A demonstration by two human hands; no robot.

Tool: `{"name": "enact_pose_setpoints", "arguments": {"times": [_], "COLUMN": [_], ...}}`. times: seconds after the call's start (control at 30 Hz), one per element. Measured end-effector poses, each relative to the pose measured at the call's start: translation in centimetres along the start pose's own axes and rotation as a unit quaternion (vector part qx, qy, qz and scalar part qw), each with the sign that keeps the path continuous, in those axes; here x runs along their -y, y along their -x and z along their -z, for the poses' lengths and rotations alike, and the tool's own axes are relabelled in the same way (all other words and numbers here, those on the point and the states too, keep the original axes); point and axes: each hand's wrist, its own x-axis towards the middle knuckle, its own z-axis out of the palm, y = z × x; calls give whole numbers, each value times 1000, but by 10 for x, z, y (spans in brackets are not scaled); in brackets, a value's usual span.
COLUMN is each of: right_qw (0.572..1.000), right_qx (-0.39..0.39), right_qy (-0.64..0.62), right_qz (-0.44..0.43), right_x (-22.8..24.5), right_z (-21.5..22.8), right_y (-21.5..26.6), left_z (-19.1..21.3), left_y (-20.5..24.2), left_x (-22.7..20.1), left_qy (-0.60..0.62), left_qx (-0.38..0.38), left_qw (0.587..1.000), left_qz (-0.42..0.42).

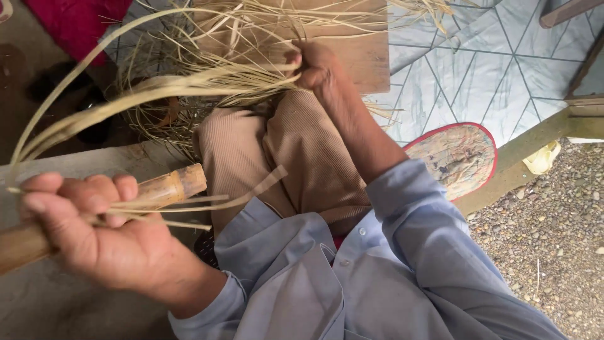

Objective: Preparing straw strips by pulling bundles of raw straw through a wooden stripping tool to refine and smooth the fibers.

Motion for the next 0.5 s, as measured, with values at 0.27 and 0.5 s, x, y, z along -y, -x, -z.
{"name": "enact_pose_setpoints", "arguments": {"times": [0.27, 0.5], "right_qw": [714, 902], "right_qx": [-40, -37], "right_qy": [466, 123], "right_qz": [522, 413], "right_x": [-159, -97], "right_z": [-16, -28], "right_y": [122, 3], "left_z": [-42, -11], "left_y": [49, 45], "left_x": [6, 1], "left_qy": [-157, 25], "left_qx": [100, 110], "left_qw": [983, 986], "left_qz": [-1, 120]}}
